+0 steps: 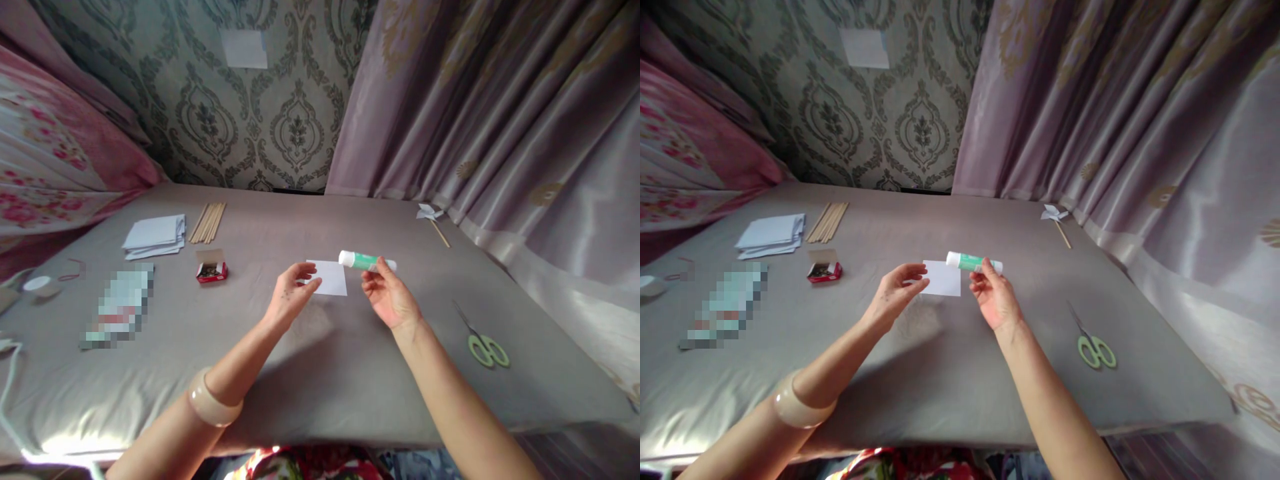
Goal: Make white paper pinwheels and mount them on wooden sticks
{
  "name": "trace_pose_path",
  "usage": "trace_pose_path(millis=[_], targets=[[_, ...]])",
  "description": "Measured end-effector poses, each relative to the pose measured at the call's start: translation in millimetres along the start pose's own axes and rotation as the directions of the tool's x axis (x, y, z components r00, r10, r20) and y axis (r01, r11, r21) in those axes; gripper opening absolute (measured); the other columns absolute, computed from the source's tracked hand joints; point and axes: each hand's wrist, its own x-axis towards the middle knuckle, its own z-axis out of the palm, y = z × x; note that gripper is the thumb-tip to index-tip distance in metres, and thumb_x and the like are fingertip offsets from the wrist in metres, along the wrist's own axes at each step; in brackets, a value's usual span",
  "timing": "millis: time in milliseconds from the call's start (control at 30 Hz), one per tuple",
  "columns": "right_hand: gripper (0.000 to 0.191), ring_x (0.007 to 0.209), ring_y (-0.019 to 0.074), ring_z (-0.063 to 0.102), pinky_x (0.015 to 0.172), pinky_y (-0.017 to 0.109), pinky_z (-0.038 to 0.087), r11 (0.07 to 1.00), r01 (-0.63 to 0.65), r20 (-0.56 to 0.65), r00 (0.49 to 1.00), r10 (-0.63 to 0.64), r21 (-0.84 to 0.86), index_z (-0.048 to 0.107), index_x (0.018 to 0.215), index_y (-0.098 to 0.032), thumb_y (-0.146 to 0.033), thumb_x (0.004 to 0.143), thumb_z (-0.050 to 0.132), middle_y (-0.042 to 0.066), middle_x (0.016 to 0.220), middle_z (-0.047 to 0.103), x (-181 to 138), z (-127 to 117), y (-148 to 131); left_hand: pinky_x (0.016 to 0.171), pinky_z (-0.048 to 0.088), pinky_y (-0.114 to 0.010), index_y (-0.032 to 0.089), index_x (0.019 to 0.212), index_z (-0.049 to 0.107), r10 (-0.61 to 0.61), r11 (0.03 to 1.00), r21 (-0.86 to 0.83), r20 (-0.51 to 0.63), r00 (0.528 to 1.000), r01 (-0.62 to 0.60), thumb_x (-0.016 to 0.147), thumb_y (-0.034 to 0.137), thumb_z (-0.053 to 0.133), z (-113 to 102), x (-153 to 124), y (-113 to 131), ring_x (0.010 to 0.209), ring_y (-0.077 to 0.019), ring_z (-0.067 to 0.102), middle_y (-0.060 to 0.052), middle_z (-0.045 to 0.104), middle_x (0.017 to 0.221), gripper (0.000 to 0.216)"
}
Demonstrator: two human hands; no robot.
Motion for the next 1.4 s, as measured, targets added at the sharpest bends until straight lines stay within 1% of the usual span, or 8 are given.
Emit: trace_pose_path(millis=[67,133,267,400,567,800,1233,1400], targets=[[0.037,0.053,0.008,0.058,0.042,0.016,0.044,0.989,0.127,-0.066,0.989,-0.132,-0.075,0.06,0.073,-0.019,-0.038,0.054,0.086,-0.005,0.063,0.062,11.4,-6.2,-12.9,0.082,0.048,-0.035,0.018,0.094,0.068,0.118,0.942,0.317,-0.013,0.993,-0.108,0.078,0.024,0.055,-10.7,5.8,-6.4,0.09,-0.0204,0.06,-0.008,0.069,0.097,0.021],[0.04,0.053,0.0075,0.056,0.042,0.017,0.042,0.954,0.225,-0.077,0.967,-0.244,-0.197,0.06,0.074,-0.018,-0.039,0.052,0.086,-0.004,0.065,0.062,19.6,-8.8,-20.1,0.085,0.046,-0.037,0.019,0.089,0.068,0.259,0.795,0.531,0.138,0.956,-0.292,0.084,0.021,0.049,-15.0,7.4,-10.2,0.09,-0.0211,0.059,-0.008,0.07,0.094,0.02],[0.041,0.054,0.0087,0.054,0.044,0.019,0.04,0.826,0.349,0.045,0.928,-0.369,-0.443,0.059,0.076,-0.016,-0.046,0.058,0.081,-0.002,0.067,0.061,28.1,-2.1,-16.1,0.089,0.046,-0.037,0.016,0.091,0.065,0.34,0.497,0.611,0.517,0.786,-0.617,0.092,0.025,0.042,-2.6,-0.2,-13.7,0.097,-0.0222,0.057,-0.01,0.068,0.098,0.025],[0.037,0.055,0.0114,0.053,0.05,0.023,0.041,0.596,0.453,0.233,0.881,-0.411,-0.663,0.058,0.077,-0.016,-0.049,0.067,0.072,-0.001,0.064,0.059,35.4,9.1,-3.2,0.086,0.047,-0.038,0.015,0.094,0.061,0.305,0.356,0.651,0.597,0.742,-0.67,0.094,0.035,0.041,10.6,-9.1,-21.5,0.1,-0.0248,0.055,-0.012,0.064,0.098,0.028],[0.03,0.061,0.0152,0.057,0.06,0.026,0.045,0.314,0.55,0.418,0.816,-0.399,-0.774,0.058,0.077,-0.018,-0.046,0.073,0.066,0.002,0.069,0.064,41.7,20.2,8.0,0.089,0.046,-0.039,0.015,0.1,0.059,0.334,0.347,0.631,0.608,0.72,-0.694,0.094,0.039,0.038,7.8,-11.7,-30.8,0.104,-0.0247,0.054,-0.012,0.062,0.102,0.032],[0.025,0.061,0.0167,0.059,0.059,0.027,0.044,0.187,0.575,0.502,0.802,-0.324,-0.797,0.055,0.075,-0.02,-0.044,0.075,0.062,0.003,0.068,0.065,43.3,30.6,19.1,0.089,0.047,-0.038,0.015,0.099,0.059,0.309,0.338,0.643,0.614,0.726,-0.688,0.094,0.038,0.04,7.2,-14.2,-29.7,0.103,-0.0251,0.054,-0.012,0.062,0.103,0.03],[0.022,0.056,0.0149,0.053,0.056,0.026,0.04,0.11,0.587,0.538,0.79,-0.294,-0.802,0.054,0.074,-0.02,-0.041,0.076,0.061,0.0,0.062,0.059,43.2,35.5,23.8,0.088,0.048,-0.038,0.015,0.098,0.058,0.297,0.363,0.646,0.603,0.741,-0.671,0.094,0.04,0.037,5.5,-12.9,-33.6,0.101,-0.0247,0.054,-0.012,0.06,0.104,0.033],[0.023,0.056,0.0143,0.052,0.057,0.025,0.039,0.1,0.593,0.539,0.78,-0.318,-0.799,0.055,0.076,-0.019,-0.042,0.076,0.06,0.001,0.063,0.06,46.6,34.3,28.6,0.101,0.039,-0.048,0.013,0.109,0.056,0.326,0.366,0.687,0.537,0.778,-0.627,0.092,0.048,0.037,3.1,-13.5,-34.2,0.122,-0.0315,0.044,-0.018,0.053,0.125,0.044]])
